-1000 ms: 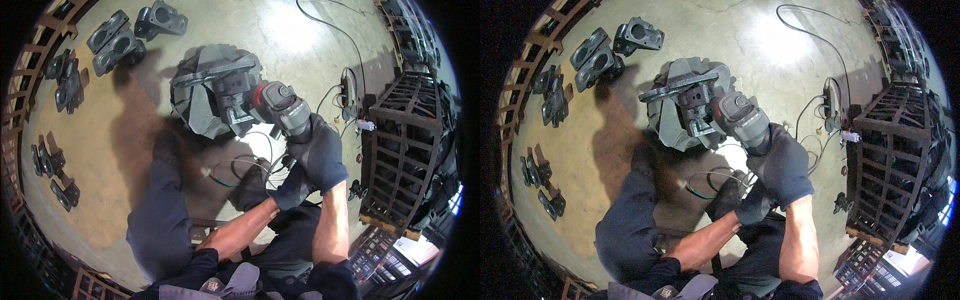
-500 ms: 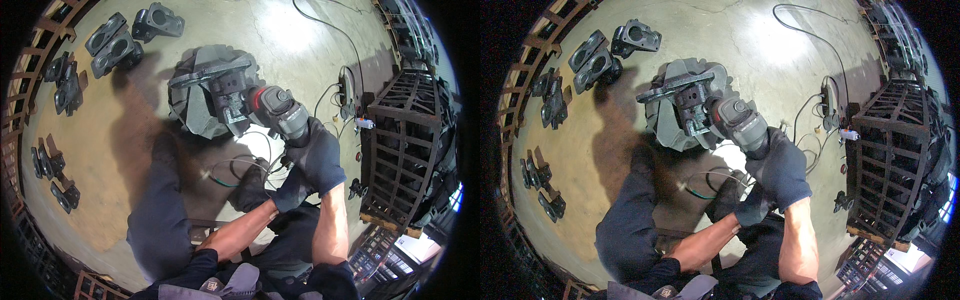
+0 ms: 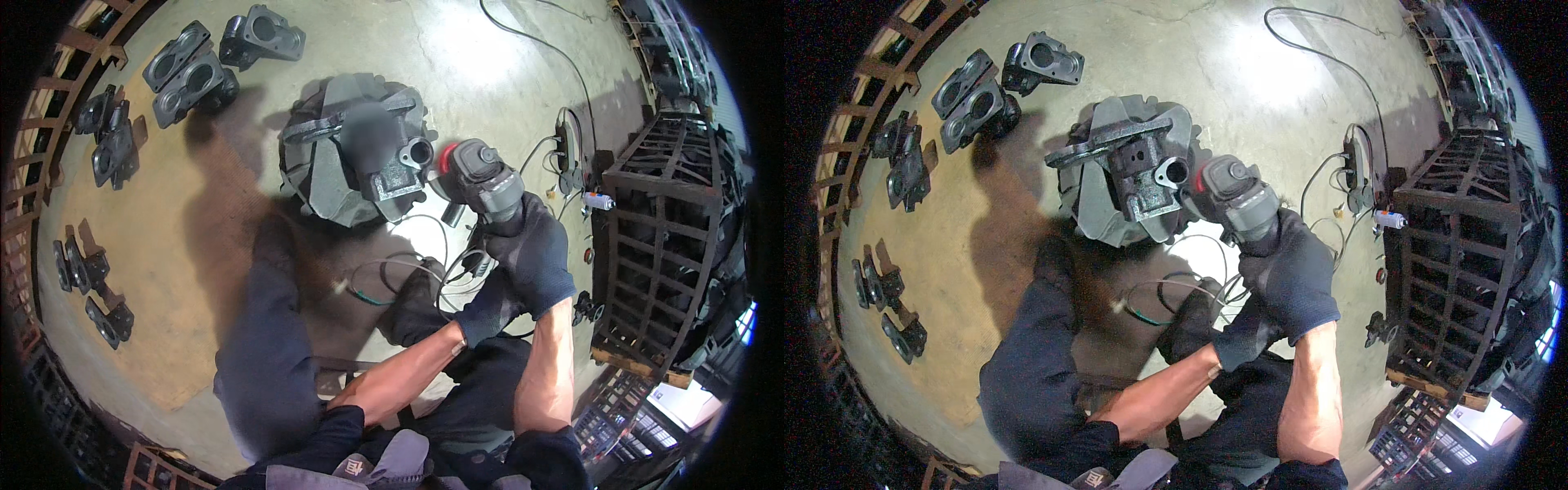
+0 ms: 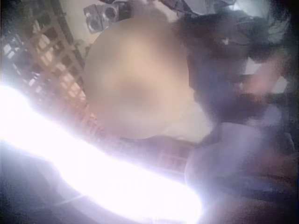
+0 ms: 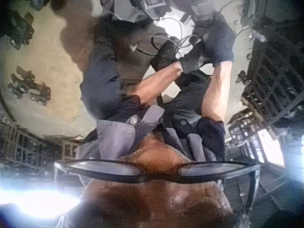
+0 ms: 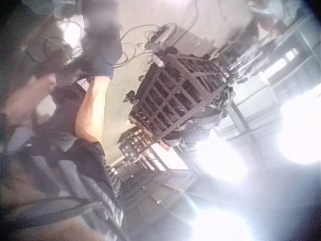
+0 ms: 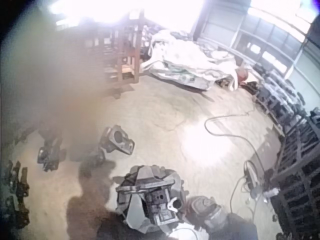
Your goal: The person sits on the floor and uses a handheld angle grinder to smooth the surfaces of metal engine parts. They pick up each part, grind it, inspect it, and place it on a wooden board with other finished parts.
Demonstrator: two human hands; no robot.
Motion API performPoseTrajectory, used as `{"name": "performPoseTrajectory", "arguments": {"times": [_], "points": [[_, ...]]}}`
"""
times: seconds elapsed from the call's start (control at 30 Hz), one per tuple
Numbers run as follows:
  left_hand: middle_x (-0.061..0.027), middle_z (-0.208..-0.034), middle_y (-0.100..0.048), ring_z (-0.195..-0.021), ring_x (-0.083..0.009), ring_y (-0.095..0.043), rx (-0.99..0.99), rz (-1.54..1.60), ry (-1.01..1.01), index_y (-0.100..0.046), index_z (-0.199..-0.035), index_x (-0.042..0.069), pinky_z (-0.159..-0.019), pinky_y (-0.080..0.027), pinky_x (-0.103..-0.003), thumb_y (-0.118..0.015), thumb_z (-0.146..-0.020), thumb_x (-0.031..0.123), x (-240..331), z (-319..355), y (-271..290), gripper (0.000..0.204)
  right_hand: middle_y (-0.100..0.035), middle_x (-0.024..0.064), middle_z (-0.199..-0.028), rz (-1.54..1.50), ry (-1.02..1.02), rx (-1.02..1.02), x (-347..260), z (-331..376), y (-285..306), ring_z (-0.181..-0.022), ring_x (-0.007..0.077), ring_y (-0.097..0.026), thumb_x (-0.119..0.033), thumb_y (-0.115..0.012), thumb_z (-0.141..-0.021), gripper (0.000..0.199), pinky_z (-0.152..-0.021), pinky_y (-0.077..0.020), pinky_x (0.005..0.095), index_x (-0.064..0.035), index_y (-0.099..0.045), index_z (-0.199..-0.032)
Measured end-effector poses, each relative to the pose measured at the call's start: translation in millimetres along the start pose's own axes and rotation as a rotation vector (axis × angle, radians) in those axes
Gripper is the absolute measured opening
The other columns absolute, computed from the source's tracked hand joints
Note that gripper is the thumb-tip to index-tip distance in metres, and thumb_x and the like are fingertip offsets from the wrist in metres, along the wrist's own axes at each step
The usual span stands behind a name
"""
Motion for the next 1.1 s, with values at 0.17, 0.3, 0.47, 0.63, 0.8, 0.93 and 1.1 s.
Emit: {"name": "performPoseTrajectory", "arguments": {"times": [0.17,0.3,0.47,0.63,0.8,0.93,1.1], "points": [[-0.0085,-0.124,-0.059,-0.113,-0.0149,-0.054,0.014,0.007,-0.044,-0.048,-0.132,-0.005,-0.097,-0.048,-0.029,-0.062,-0.092,0.0,-6.8,-2.2,-2.6,0.042,-0.073,0.0197,-0.09,-0.054,-0.026,0.007,5.1,3.7,2.7,-0.085,0.0374,-0.072,-0.021,-0.075,-0.067,0.045,-0.077,-0.0561,0.0418,-0.003,-0.065,-0.108],[-0.0078,-0.126,-0.057,-0.114,-0.0146,-0.054,-0.002,-0.176,-0.04,-0.048,-0.132,-0.004,-0.098,-0.047,-0.028,-0.063,-0.092,0.001,-7.0,-0.3,9.8,0.043,-0.072,0.0202,-0.09,-0.044,-0.021,0.003,4.9,0.5,-0.8,-0.084,0.0379,-0.072,-0.022,-0.075,-0.067,0.048,-0.075,-0.0562,0.0423,-0.0032,-0.065,-0.11],[-0.0068,-0.127,-0.056,-0.114,-0.0141,-0.053,0.073,-0.252,0.059,-0.046,-0.134,-0.001,-0.098,-0.047,-0.028,-0.066,-0.091,0.002,27.3,7.1,4.2,0.048,-0.072,0.02,-0.09,-0.049,0.059,0.004,-7.7,-2.2,-5.2,-0.084,0.0379,-0.071,-0.025,-0.076,-0.066,0.049,-0.075,-0.0564,0.0423,-0.0045,-0.066,-0.11],[-0.0071,-0.128,-0.055,-0.115,-0.013,-0.053,0.115,-0.187,-0.016,-0.045,-0.135,0.0,-0.099,-0.047,-0.026,-0.064,-0.093,0.002,39.8,9.9,3.3,0.047,-0.072,0.0204,-0.09,0.007,0.024,-0.042,-15.7,-10.1,-6.1,-0.085,0.0377,-0.071,-0.025,-0.076,-0.067,0.05,-0.077,-0.0565,0.0424,-0.004,-0.066,-0.111],[-0.0073,-0.127,-0.055,-0.114,-0.0133,-0.054,0.061,-0.214,-0.043,-0.045,-0.135,-0.002,-0.098,-0.047,-0.026,-0.061,-0.094,0.002,27.6,7.4,0.7,0.044,-0.072,0.0207,-0.088,-0.051,0.002,-0.018,-6.0,-2.2,-3.1,-0.085,0.0383,-0.071,-0.025,-0.076,-0.067,0.047,-0.076,-0.0562,0.0427,-0.0038,-0.066,-0.108],[-0.0069,-0.13,-0.055,-0.115,-0.0149,-0.054,0.092,-0.215,0.06,-0.044,-0.135,-0.003,-0.099,-0.047,-0.027,-0.059,-0.095,0.001,20.0,9.7,5.2,0.043,-0.072,0.0213,-0.088,-0.041,0.004,-0.014,-8.3,-0.7,-2.5,-0.086,0.0387,-0.071,-0.025,-0.075,-0.067,0.045,-0.077,-0.056,0.0432,-0.0047,-0.066,-0.107],[-0.0069,-0.132,-0.053,-0.119,-0.0163,-0.054,0.101,-0.181,-0.017,-0.041,-0.139,-0.001,-0.102,-0.047,-0.029,-0.058,-0.096,-0.001,34.5,9.9,9.8,0.047,-0.071,0.0222,-0.091,-0.013,0.031,-0.044,-21.3,-7.0,-6.1,-0.089,0.0385,-0.071,-0.025,-0.076,-0.067,0.047,-0.08,-0.0558,0.0435,-0.0048,-0.066,-0.108]]}}
Point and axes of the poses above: each hand's wrist, its own z-axis away from the middle knuckle, its own y-axis out of the back of the hand, x = y × z, the point moved 5 cm from there along -z, towards the middle knuckle
